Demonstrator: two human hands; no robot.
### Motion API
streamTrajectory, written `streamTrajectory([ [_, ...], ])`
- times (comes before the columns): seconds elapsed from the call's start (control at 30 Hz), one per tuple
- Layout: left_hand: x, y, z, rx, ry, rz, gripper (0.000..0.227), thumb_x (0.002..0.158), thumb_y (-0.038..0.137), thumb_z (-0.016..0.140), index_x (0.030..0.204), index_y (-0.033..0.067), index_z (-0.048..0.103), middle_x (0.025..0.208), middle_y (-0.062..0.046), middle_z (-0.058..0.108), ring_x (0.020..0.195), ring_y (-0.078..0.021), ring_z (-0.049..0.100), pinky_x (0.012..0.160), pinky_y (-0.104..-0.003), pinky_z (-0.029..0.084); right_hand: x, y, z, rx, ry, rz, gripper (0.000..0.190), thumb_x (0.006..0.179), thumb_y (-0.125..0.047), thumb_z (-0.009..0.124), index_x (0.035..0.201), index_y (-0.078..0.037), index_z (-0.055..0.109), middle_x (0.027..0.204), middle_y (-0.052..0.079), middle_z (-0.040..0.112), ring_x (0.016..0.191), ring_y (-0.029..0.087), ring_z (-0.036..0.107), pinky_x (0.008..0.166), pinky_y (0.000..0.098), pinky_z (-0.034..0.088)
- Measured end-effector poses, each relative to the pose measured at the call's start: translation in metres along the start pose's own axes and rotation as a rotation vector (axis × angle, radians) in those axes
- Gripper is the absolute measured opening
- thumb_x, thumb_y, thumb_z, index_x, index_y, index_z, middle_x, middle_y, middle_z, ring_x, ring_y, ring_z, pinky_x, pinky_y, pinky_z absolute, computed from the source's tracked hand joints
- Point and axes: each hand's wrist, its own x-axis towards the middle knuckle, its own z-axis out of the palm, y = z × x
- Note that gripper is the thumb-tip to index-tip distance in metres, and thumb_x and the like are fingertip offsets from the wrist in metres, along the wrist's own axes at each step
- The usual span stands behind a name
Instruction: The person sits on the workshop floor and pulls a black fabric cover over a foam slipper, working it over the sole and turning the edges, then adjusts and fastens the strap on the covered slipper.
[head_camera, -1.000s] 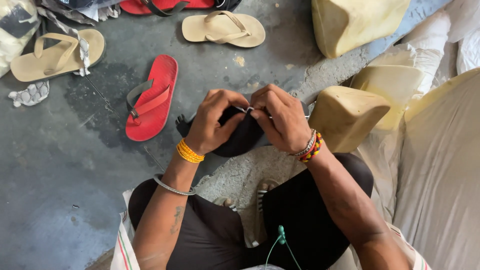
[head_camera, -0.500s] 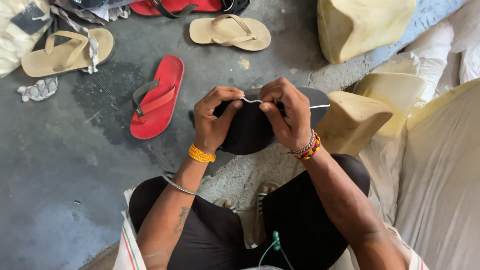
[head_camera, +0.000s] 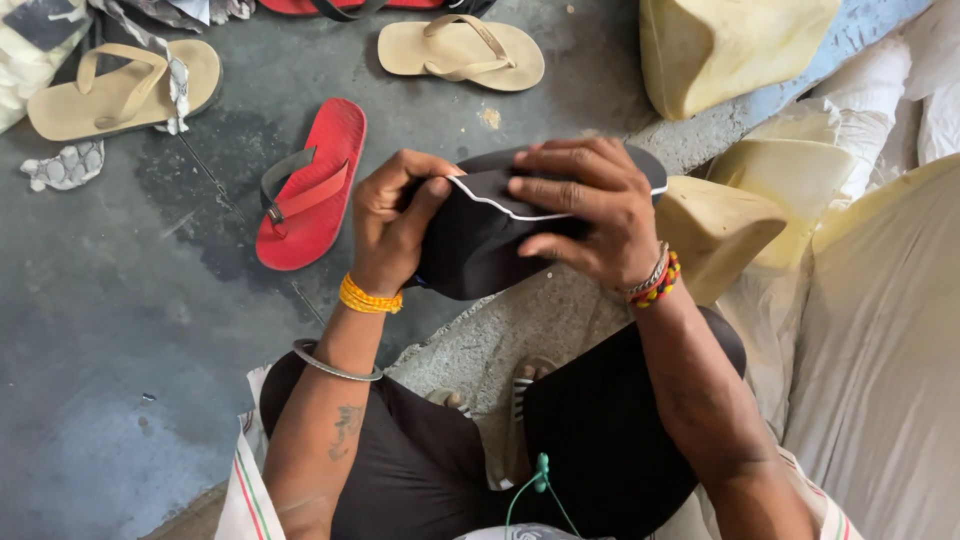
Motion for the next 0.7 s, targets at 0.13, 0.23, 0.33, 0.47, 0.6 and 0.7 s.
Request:
streamTrajectory([
  [0.13,0.003,-0.002,0.011,0.081,-0.007,-0.029,0.012,0.106,0.014,0.065,0.106,0.0029,0.068,0.098,-0.002,0.071,0.092,-0.007,0.062,0.087,-0.025,0.051,-0.012,-0.008,0.02,0.061,0.068,0.014,0.036,0.086,-0.026,0.085,0.117,-0.01,0.076,0.121,0.01,0.072,0.117,0.03,0.069,0.1,0.0409,0.055],
  [0.23,0.003,0.002,0.016,0.201,-0.024,-0.046,0.009,0.104,0.014,0.065,0.103,0.0053,0.067,0.093,-0.001,0.071,0.088,-0.0082,0.063,0.083,-0.026,0.052,-0.013,-0.012,0.025,0.06,0.123,0.042,0.028,0.086,-0.013,0.084,0.113,-0.009,0.077,0.117,0.009,0.074,0.11,0.027,0.07,0.096,0.0375,0.057],
  [0.33,0.005,0.005,0.021,0.37,-0.083,0.114,0.004,0.103,0.011,0.064,0.104,0.0071,0.066,0.095,-0.004,0.072,0.091,-0.0179,0.068,0.087,-0.031,0.052,-0.015,-0.016,0.023,0.115,0.133,0.071,0.022,0.086,-0.006,0.082,0.107,-0.007,0.076,0.113,0.008,0.074,0.108,0.027,0.069,0.096,0.0373,0.057],
  [0.47,0.003,0.016,0.029,0.603,-0.165,0.38,0.008,0.097,0.007,0.063,0.105,0.0079,0.065,0.1,-0.007,0.07,0.093,-0.0307,0.068,0.086,-0.04,0.049,-0.016,-0.024,0.021,0.136,0.123,0.1,0.017,0.087,-0.007,0.081,0.102,-0.007,0.075,0.109,0.005,0.074,0.108,0.027,0.068,0.099,0.0382,0.056],
  [0.6,-0.01,0.008,0.033,0.582,-0.142,0.358,0.014,0.094,0.007,0.059,0.107,0.007,0.064,0.101,-0.009,0.068,0.095,-0.0302,0.067,0.085,-0.039,0.05,-0.013,-0.029,0.022,0.018,0.09,0.061,0.018,0.087,-0.014,0.081,0.104,-0.009,0.076,0.112,0.005,0.072,0.11,0.027,0.067,0.098,0.0375,0.055],
  [0.7,-0.011,0.004,0.03,0.401,-0.054,0.173,0.011,0.1,0.009,0.057,0.108,0.0058,0.063,0.098,-0.009,0.068,0.092,-0.0234,0.068,0.084,-0.033,0.053,-0.005,-0.024,0.009,0.034,0.047,0.109,0.038,0.088,-0.029,0.083,0.118,-0.008,0.073,0.123,0.01,0.067,0.116,0.029,0.067,0.1,0.0376,0.054],
])
